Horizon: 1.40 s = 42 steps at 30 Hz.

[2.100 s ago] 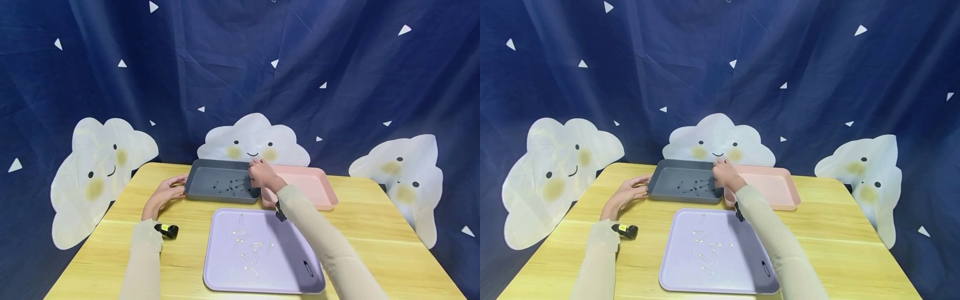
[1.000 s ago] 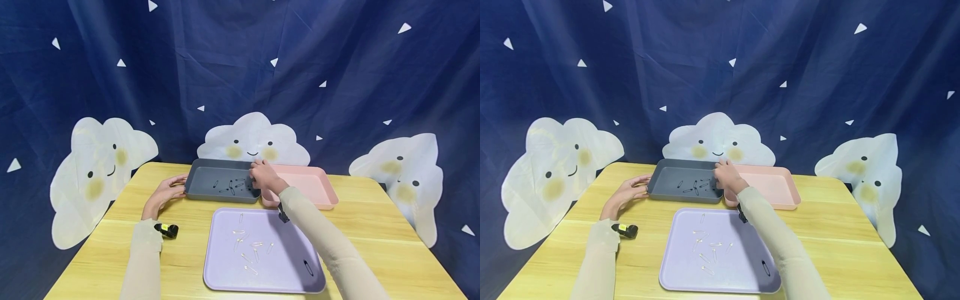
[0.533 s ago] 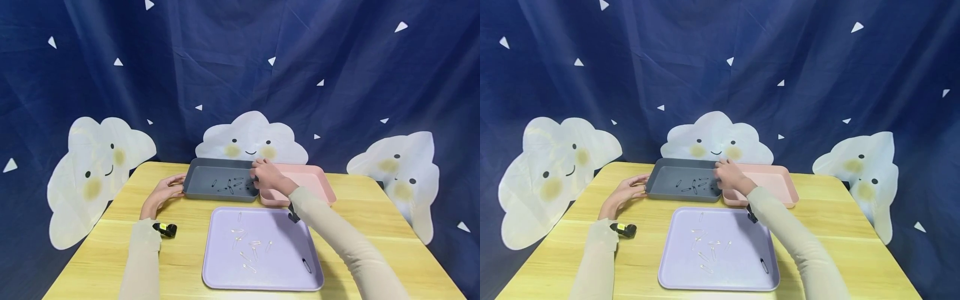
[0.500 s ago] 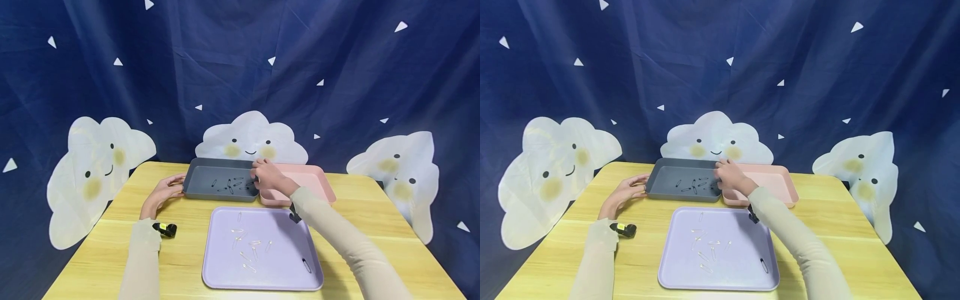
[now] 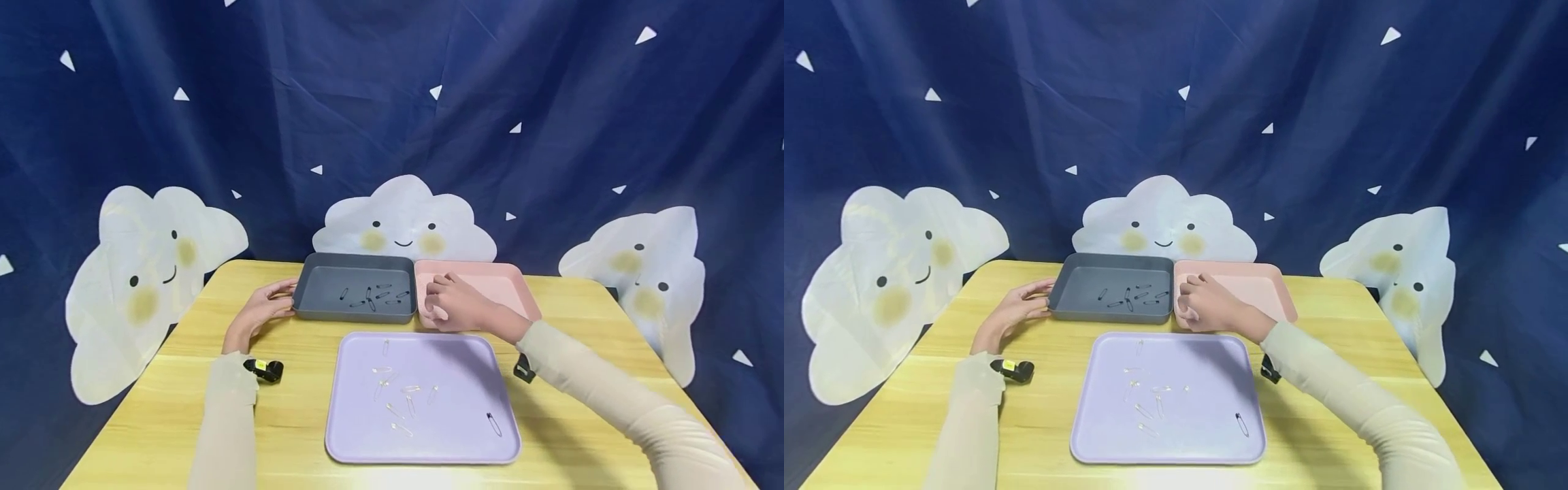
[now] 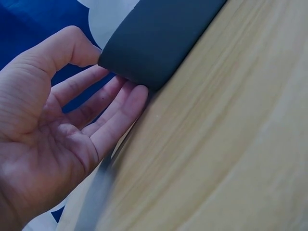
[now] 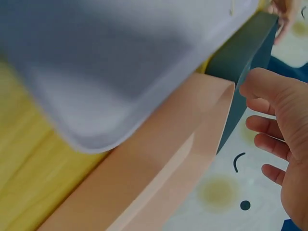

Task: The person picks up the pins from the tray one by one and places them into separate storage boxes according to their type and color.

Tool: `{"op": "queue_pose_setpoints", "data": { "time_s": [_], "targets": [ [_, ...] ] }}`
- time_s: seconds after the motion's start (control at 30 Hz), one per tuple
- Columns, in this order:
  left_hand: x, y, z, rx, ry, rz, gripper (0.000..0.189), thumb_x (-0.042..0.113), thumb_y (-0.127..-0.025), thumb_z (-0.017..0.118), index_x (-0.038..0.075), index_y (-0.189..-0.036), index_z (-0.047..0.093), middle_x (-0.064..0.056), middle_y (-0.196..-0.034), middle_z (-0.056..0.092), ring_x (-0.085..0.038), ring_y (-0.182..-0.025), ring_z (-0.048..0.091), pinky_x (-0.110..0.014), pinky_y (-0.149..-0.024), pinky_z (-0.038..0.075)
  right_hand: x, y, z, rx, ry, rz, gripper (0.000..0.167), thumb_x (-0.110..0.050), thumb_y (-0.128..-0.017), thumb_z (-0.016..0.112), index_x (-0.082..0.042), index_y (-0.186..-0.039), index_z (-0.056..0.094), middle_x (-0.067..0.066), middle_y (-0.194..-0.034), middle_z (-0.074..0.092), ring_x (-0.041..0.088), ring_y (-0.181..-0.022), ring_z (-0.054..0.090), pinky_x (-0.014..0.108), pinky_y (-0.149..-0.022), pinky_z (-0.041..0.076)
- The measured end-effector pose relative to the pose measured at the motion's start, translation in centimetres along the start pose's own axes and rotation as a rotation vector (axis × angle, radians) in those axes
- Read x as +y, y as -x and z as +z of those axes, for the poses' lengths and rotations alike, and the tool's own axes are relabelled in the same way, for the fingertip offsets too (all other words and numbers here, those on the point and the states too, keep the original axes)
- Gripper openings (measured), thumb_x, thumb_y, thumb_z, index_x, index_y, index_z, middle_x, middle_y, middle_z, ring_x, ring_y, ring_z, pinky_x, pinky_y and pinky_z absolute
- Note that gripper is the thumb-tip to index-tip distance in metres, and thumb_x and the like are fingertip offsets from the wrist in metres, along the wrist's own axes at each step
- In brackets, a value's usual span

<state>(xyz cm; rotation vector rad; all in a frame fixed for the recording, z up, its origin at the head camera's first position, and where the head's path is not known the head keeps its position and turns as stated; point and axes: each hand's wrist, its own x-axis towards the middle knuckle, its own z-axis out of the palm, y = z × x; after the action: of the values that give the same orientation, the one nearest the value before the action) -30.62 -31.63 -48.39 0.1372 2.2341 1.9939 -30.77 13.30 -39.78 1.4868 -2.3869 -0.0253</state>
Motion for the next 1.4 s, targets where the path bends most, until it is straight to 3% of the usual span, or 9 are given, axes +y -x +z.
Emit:
{"op": "queue_pose_setpoints", "data": {
  "time_s": [0.13, 0.3, 0.53, 0.77, 1.07, 1.4],
  "targets": [
    [0.0, 0.0, -0.4, -0.003, -0.004, 0.011, 0.062, 0.000, -0.100, 0.058, -0.002, -0.157, 0.034, -0.034, -0.151, 0.039, -0.005, -0.099, 0.068, -0.023, -0.085, 0.058, -0.9, 2.0, -0.8, -0.036, 0.037, -0.075, 0.017, -0.020, -0.071, 0.082, -0.020, -0.084, 0.071, -0.002, -0.087, 0.060, 0.020, -0.085, 0.049, 0.036, -0.076, 0.040],
    [0.2, 0.0, -0.6, -0.008, -0.012, 0.008, 0.062, 0.002, -0.100, 0.058, -0.001, -0.157, 0.033, -0.033, -0.151, 0.039, -0.005, -0.101, 0.068, -0.023, -0.086, 0.058, -2.3, 4.5, -1.8, -0.070, -0.046, -0.073, 0.016, -0.019, -0.072, 0.083, -0.021, -0.078, 0.068, -0.006, -0.087, 0.060, 0.015, -0.085, 0.048, 0.033, -0.077, 0.038],
    [0.4, 0.2, -0.7, -0.005, -0.022, 0.000, 0.064, 0.002, -0.101, 0.059, -0.002, -0.158, 0.031, -0.032, -0.151, 0.038, -0.005, -0.101, 0.068, -0.024, -0.087, 0.058, -4.2, 7.6, -2.7, -0.134, -0.106, -0.104, 0.021, -0.017, -0.070, 0.084, -0.023, -0.081, 0.067, -0.011, -0.088, 0.057, 0.012, -0.088, 0.047, 0.031, -0.081, 0.037],
    [0.2, -0.1, -0.8, -0.010, -0.030, -0.010, 0.066, 0.005, -0.100, 0.061, 0.000, -0.159, 0.030, -0.032, -0.153, 0.038, -0.004, -0.101, 0.068, -0.026, -0.088, 0.058, -5.9, 10.1, -2.9, -0.220, -0.119, -0.146, 0.025, -0.016, -0.066, 0.085, -0.024, -0.081, 0.068, -0.013, -0.086, 0.054, 0.008, -0.085, 0.043, 0.030, -0.081, 0.038],
    [0.2, -0.3, -0.2, -0.012, -0.024, -0.008, 0.066, 0.004, -0.100, 0.061, -0.001, -0.158, 0.030, -0.032, -0.152, 0.038, -0.004, -0.100, 0.069, -0.025, -0.087, 0.059, -6.8, 11.6, -2.7, -0.283, -0.096, -0.169, 0.030, -0.018, -0.061, 0.087, -0.028, -0.076, 0.063, -0.015, -0.085, 0.048, 0.007, -0.083, 0.039, 0.027, -0.078, 0.032],
    [0.4, -0.2, 0.0, -0.008, -0.024, -0.018, 0.065, 0.005, -0.100, 0.060, 0.001, -0.158, 0.032, -0.030, -0.152, 0.039, -0.004, -0.101, 0.068, -0.024, -0.088, 0.058, -7.8, 11.0, -2.3, -0.276, -0.156, -0.203, 0.024, -0.015, -0.064, 0.085, -0.027, -0.075, 0.067, -0.016, -0.082, 0.051, 0.004, -0.081, 0.038, 0.023, -0.077, 0.032]
  ]
}}
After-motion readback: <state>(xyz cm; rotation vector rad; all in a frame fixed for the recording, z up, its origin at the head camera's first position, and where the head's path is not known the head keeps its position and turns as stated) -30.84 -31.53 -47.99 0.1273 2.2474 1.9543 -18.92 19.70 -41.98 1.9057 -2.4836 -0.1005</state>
